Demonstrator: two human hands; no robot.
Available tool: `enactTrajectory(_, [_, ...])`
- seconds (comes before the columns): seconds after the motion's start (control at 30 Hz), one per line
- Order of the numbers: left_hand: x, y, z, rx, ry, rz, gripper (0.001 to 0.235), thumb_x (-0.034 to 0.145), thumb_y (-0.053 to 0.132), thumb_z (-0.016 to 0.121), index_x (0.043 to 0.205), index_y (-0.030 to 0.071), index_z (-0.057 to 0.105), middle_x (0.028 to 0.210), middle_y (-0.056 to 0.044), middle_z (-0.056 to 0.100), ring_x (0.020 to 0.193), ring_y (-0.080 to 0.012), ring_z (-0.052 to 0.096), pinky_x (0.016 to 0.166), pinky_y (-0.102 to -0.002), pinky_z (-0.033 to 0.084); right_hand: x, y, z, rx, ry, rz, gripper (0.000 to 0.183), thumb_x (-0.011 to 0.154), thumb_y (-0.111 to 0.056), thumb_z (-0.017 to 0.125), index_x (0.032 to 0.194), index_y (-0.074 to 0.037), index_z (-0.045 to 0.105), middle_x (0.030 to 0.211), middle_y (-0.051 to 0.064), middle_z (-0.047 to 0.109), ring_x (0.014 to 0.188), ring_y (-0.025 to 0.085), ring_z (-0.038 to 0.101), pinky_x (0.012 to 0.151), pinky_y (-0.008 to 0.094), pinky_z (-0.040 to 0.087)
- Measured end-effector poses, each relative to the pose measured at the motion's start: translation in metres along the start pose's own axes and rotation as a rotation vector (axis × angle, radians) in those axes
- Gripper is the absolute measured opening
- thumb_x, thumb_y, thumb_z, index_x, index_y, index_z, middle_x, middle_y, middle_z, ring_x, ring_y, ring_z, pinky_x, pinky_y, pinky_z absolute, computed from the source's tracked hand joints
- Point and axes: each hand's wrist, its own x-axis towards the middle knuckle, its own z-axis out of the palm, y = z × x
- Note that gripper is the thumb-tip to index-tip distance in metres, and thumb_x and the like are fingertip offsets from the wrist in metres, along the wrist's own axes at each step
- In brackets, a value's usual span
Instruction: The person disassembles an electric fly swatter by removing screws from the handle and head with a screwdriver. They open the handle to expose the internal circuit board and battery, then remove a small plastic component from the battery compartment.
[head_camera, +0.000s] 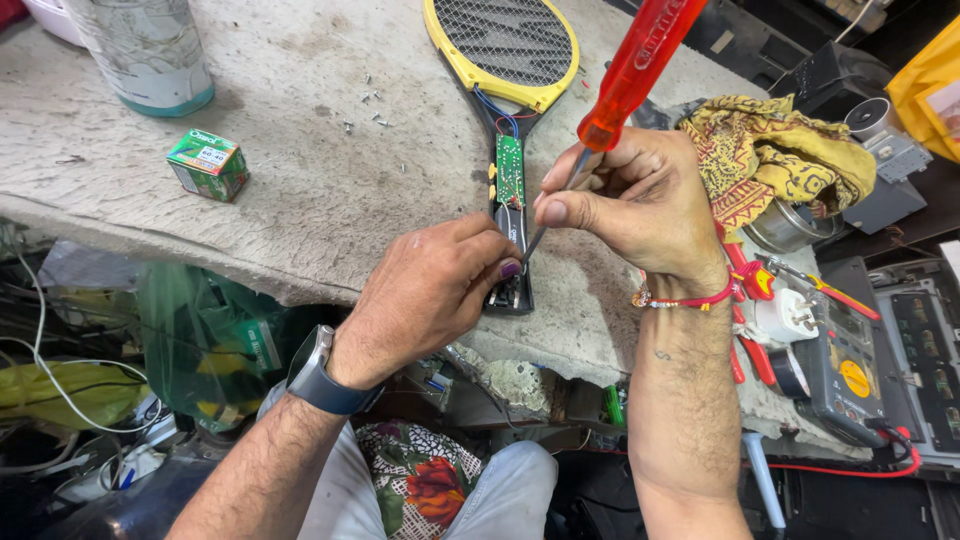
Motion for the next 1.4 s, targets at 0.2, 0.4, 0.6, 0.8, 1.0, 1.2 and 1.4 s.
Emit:
enactTrajectory(0.2, [0.0, -0.001, -0.001, -0.02, -0.002, -0.012, 0.01, 0.095, 0.017, 0.067, 0.097, 0.007, 0.069, 0.091, -0.01, 0.063, 0.082, -0.0348, 0.067, 0.067, -0.047, 0.052, -0.001, -0.003, 0.003, 0.007, -0.004, -0.002, 0.022, 0.083, 0.004, 0.086, 0.1, 0.005, 0.071, 0.091, 0.012, 0.076, 0.083, 0.016, 0.076, 0.077, 0.027, 0.064])
enactTrajectory(0.4, [0.0, -0.001, -0.002, -0.024, -0.008, 0.051, 0.012, 0.095, 0.019, 0.069, 0.098, 0.007, 0.07, 0.091, -0.01, 0.064, 0.084, -0.0336, 0.067, 0.068, -0.046, 0.053, -0.004, -0.011, 0.001, -0.029, -0.098, -0.055, 0.021, 0.082, 0.008, 0.085, 0.097, 0.006, 0.07, 0.093, 0.013, 0.074, 0.087, 0.018, 0.076, 0.081, 0.029, 0.065])
enactTrajectory(0.6, [0.0, -0.001, -0.001, 0.031, -0.006, 0.115, 0.017, 0.092, 0.019, 0.07, 0.103, 0.006, 0.071, 0.095, -0.009, 0.066, 0.085, -0.0333, 0.068, 0.067, -0.046, 0.052, -0.004, -0.012, 0.004, -0.05, -0.108, 0.023, 0.017, 0.086, 0.006, 0.082, 0.1, 0.007, 0.073, 0.093, 0.014, 0.076, 0.088, 0.018, 0.076, 0.081, 0.028, 0.064])
enactTrajectory(0.8, [0.002, -0.002, -0.005, 0.016, -0.024, 0.129, 0.017, 0.09, 0.022, 0.073, 0.097, 0.007, 0.071, 0.093, -0.008, 0.066, 0.086, -0.0333, 0.068, 0.068, -0.046, 0.052, -0.029, -0.012, 0.017, 0.093, 0.001, 0.043, 0.026, 0.093, 0.003, 0.072, 0.118, 0.005, 0.07, 0.102, 0.015, 0.078, 0.097, 0.021, 0.077, 0.09, 0.032, 0.064])
enactTrajectory(1.0, [0.001, -0.005, -0.003, -0.018, 0.007, 0.097, 0.015, 0.089, 0.02, 0.073, 0.094, 0.006, 0.072, 0.09, -0.01, 0.066, 0.081, -0.0346, 0.068, 0.066, -0.046, 0.052, -0.039, 0.015, 0.026, 0.188, 0.076, -0.061, 0.023, 0.096, 0.001, 0.074, 0.118, 0.004, 0.067, 0.108, 0.016, 0.074, 0.104, 0.023, 0.074, 0.096, 0.035, 0.061])
enactTrajectory(1.2, [-0.002, -0.002, -0.003, -0.064, 0.047, 0.059, 0.01, 0.092, 0.016, 0.071, 0.096, 0.007, 0.071, 0.091, -0.011, 0.065, 0.081, -0.0359, 0.067, 0.067, -0.047, 0.052, -0.04, 0.028, 0.022, 0.083, 0.184, -0.013, 0.033, 0.095, 0.003, 0.077, 0.126, 0.007, 0.067, 0.106, 0.018, 0.075, 0.099, 0.024, 0.074, 0.092, 0.039, 0.062])
enactTrajectory(1.4, [-0.004, -0.001, -0.007, -0.198, 0.095, 0.014, 0.011, 0.096, 0.012, 0.067, 0.105, 0.006, 0.07, 0.094, -0.011, 0.063, 0.086, -0.0341, 0.066, 0.072, -0.044, 0.052, -0.041, 0.024, 0.024, 0.273, 0.125, -0.023, 0.035, 0.093, -0.001, 0.074, 0.126, 0.003, 0.062, 0.109, 0.013, 0.074, 0.102, 0.023, 0.075, 0.093, 0.038, 0.063])
